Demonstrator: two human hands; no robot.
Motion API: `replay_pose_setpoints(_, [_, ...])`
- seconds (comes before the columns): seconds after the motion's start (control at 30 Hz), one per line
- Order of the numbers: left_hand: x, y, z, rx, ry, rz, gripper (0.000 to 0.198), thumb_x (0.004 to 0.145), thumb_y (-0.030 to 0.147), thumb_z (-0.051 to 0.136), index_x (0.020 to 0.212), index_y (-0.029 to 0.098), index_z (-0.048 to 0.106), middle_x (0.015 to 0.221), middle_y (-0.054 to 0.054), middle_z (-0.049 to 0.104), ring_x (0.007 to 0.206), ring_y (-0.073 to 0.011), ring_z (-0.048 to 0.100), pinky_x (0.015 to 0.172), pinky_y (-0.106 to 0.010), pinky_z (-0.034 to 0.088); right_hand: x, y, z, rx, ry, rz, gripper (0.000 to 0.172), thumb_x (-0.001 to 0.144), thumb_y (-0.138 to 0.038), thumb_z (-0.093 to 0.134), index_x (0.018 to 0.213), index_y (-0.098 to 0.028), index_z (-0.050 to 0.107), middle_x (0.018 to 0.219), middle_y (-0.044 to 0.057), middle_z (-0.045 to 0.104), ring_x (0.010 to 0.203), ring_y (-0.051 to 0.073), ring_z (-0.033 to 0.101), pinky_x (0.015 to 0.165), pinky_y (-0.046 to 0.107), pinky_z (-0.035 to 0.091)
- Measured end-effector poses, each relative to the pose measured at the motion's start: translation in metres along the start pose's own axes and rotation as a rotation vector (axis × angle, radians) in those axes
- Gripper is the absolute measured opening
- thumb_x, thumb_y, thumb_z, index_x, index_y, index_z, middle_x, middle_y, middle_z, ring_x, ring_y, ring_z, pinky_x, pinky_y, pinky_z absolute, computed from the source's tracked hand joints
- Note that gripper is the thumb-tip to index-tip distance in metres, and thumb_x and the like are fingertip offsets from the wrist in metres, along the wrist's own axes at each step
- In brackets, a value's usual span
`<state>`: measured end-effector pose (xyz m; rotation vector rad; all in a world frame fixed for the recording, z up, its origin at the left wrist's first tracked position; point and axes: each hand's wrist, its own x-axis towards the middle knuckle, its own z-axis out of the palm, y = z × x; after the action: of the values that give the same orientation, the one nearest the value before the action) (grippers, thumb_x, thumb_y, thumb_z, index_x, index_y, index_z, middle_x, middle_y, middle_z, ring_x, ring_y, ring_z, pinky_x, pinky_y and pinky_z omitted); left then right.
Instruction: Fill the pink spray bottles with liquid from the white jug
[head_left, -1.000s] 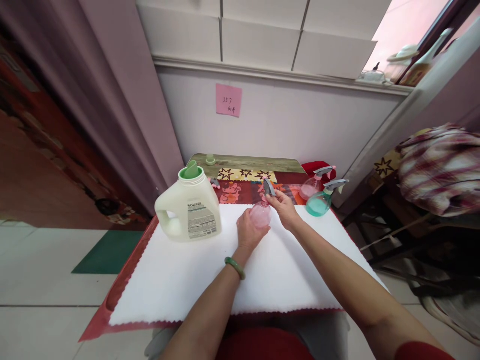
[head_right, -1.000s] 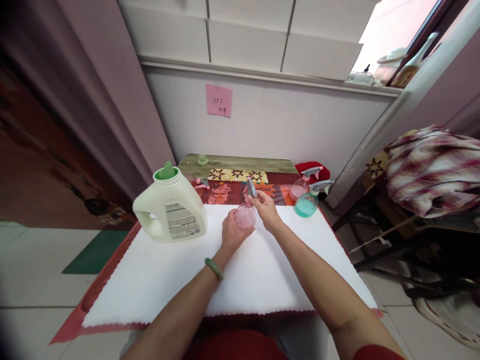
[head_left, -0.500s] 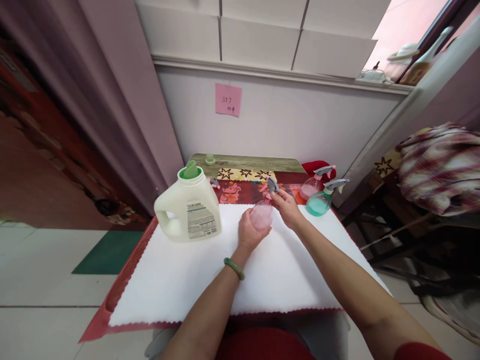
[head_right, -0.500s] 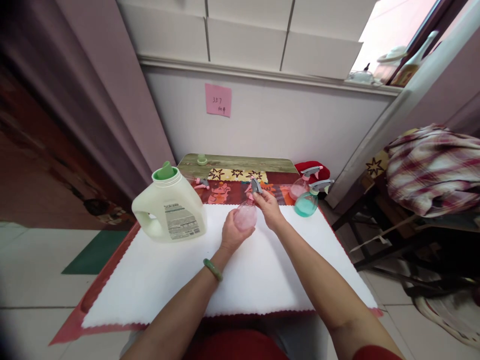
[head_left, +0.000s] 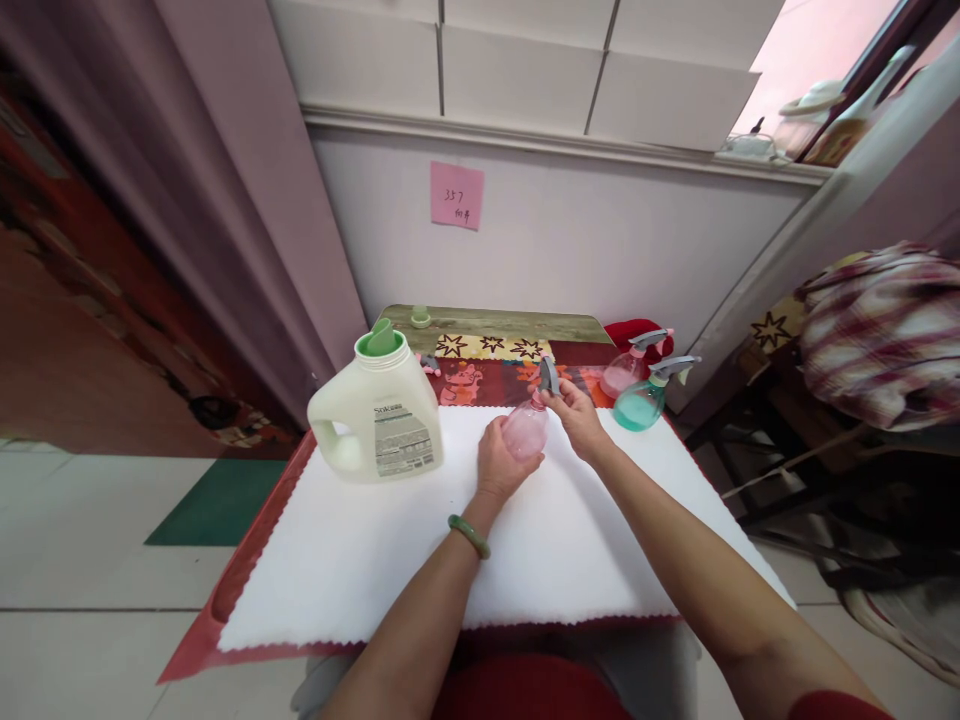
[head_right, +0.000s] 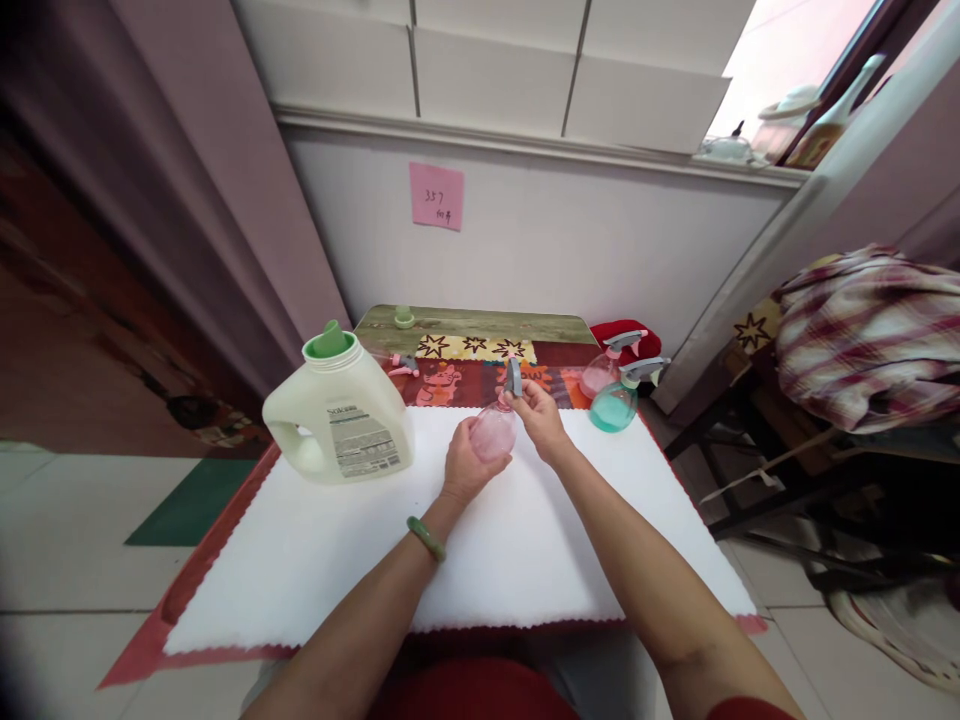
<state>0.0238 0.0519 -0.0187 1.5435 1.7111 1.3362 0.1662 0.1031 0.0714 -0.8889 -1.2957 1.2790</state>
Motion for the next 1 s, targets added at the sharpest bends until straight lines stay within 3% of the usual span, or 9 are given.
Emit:
replay_pose_setpoints(0.37, [0.000, 0.001, 0.000, 0.009, -0.004, 0.029, 0.081, 0.055, 0.035, 0.089, 0.125, 0.031, 0.050, 0.125, -0.009, 0.067, 0.116, -0.0325, 0.067, 0.101, -0.052, 0.054, -0.002, 0.012, -0.005, 0.079, 0.005, 0.023, 0.047, 0.075, -0.054, 0.085, 0.110, -0.024, 0.075, 0.106, 0.005, 0.080, 0.098, 0.022, 0.072, 0.103, 0.041, 0.050])
replay_pose_setpoints(0.57, [0.000, 0.002, -0.001, 0.013, 0.000, 0.038, 0.079, 0.055, 0.035, 0.089, 0.124, 0.029, 0.050, 0.123, -0.009, 0.067, 0.114, -0.0309, 0.067, 0.100, -0.049, 0.055, -0.005, 0.002, -0.009, 0.042, -0.094, 0.039, 0.047, 0.074, -0.052, 0.086, 0.112, -0.025, 0.077, 0.118, 0.006, 0.078, 0.114, 0.026, 0.069, 0.107, 0.043, 0.048])
replay_pose_setpoints(1.0, [0.000, 0.005, -0.001, 0.019, 0.010, 0.063, 0.081, 0.054, 0.034, 0.089, 0.126, 0.028, 0.051, 0.124, -0.011, 0.066, 0.118, -0.0342, 0.065, 0.106, -0.053, 0.050, -0.007, 0.003, -0.011, -0.035, -0.096, -0.009, 0.042, 0.080, -0.053, 0.082, 0.108, -0.023, 0.072, 0.107, 0.004, 0.077, 0.104, 0.023, 0.068, 0.102, 0.039, 0.051])
